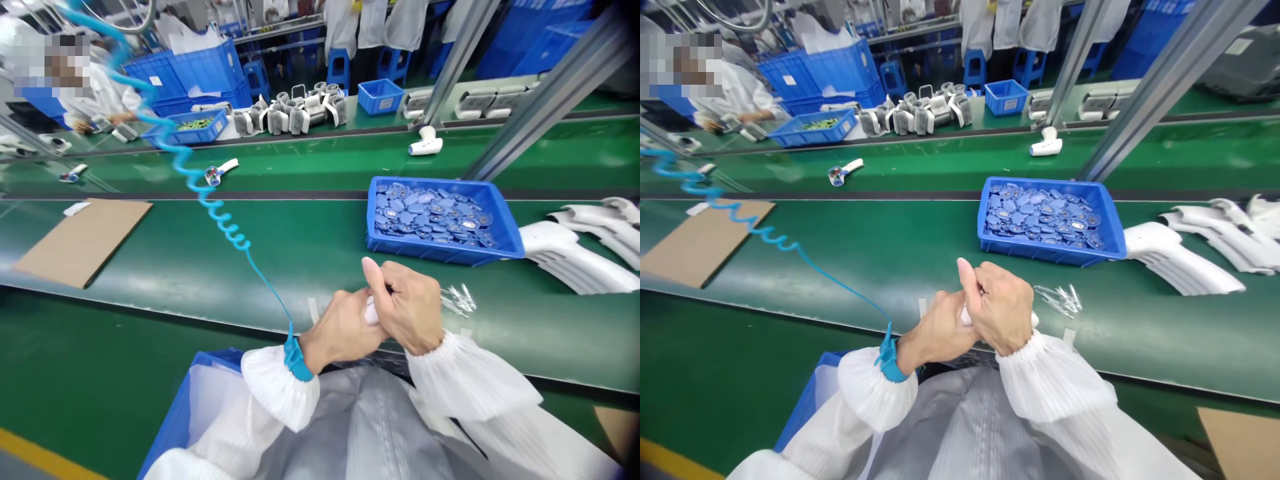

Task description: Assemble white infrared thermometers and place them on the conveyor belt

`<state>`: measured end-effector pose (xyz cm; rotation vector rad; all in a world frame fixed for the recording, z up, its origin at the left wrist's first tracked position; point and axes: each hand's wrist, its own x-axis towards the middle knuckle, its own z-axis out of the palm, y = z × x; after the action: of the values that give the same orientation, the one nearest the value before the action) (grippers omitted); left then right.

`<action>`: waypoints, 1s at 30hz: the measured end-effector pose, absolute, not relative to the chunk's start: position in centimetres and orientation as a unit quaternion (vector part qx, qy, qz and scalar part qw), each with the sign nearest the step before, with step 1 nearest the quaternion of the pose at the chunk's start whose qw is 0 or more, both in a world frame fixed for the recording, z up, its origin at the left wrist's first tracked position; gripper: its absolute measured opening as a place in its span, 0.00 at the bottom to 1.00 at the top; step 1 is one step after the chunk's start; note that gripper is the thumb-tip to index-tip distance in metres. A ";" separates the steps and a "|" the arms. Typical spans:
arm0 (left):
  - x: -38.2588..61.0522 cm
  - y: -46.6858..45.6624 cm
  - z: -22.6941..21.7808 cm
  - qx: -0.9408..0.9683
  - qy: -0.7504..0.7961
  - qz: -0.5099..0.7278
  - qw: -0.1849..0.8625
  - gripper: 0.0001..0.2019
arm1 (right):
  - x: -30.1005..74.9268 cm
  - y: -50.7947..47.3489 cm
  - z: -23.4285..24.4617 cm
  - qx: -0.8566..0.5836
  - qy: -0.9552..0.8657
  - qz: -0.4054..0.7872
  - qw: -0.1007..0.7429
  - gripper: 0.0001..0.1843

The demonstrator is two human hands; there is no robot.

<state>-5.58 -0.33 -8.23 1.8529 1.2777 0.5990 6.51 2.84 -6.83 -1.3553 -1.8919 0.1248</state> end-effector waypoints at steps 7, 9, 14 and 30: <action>-5.4 0.5 -8.1 0.751 0.531 0.226 0.321 0.15 | 7.1 3.4 -6.2 -0.533 -0.699 0.078 0.470 0.31; -5.6 0.7 -8.0 0.721 0.505 0.269 0.391 0.15 | 7.6 3.5 -6.0 -0.563 -0.663 0.092 0.485 0.30; -4.6 0.4 -8.7 0.740 0.554 0.213 0.317 0.17 | 7.7 3.5 -6.7 -0.559 -0.688 0.135 0.443 0.29; -9.1 2.5 -6.2 0.836 0.540 0.074 0.058 0.18 | 14.3 19.8 -6.5 -0.480 -0.867 0.057 0.121 0.11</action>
<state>-9.08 2.50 -6.23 2.5351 1.6361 0.2244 14.27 19.77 -6.51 -1.4021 -2.5321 0.1653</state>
